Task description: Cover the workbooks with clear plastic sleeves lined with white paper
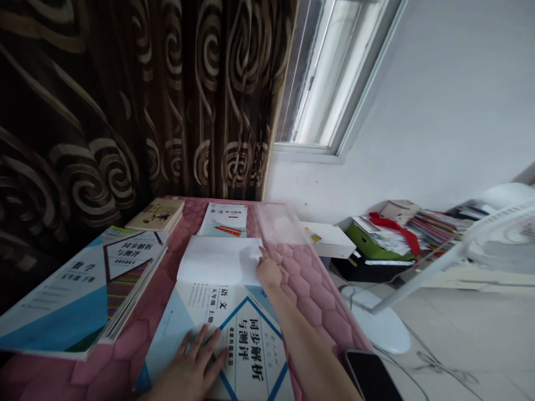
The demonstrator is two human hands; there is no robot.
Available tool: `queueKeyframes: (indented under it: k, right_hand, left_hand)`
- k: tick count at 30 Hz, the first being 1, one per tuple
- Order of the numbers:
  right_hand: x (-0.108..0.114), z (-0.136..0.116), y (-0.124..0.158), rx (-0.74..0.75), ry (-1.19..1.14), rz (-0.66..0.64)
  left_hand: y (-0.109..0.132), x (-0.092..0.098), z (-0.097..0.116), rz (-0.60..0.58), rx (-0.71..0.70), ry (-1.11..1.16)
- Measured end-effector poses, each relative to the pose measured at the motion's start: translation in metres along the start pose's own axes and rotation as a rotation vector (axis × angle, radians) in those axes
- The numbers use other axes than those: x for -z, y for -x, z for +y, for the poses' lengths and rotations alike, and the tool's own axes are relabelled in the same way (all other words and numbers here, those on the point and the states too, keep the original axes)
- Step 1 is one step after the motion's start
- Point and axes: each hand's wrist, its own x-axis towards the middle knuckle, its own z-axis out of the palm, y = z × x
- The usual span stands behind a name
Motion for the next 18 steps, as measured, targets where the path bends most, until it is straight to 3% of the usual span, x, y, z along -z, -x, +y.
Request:
queueKeyframes:
  k: [3,7,10,14,18]
  right_hand:
    - [0.004,0.001,0.0,0.048,0.035,-0.017]
    - [0.01,-0.006,0.006,0.085,0.094,0.04]
    - [0.008,-0.026,0.02,0.275,0.149,0.082]
    - [-0.012,-0.066,0.038,0.721,0.182,-0.074]
    - [-0.038,-0.091,0.035,0.633,0.209,-0.29]
  left_hand:
    - [0.003,-0.016,0.004,0.101,-0.075,-0.123]
    - [-0.002,-0.032,0.016,0.126,-0.125,-0.253]
    - [-0.004,-0.036,0.023,0.119,-0.116,-0.254]
    - [-0.005,-0.04,0.026,0.092,-0.069,-0.231]
    - [-0.003,-0.049,0.023,0.123,-0.108,-0.248]
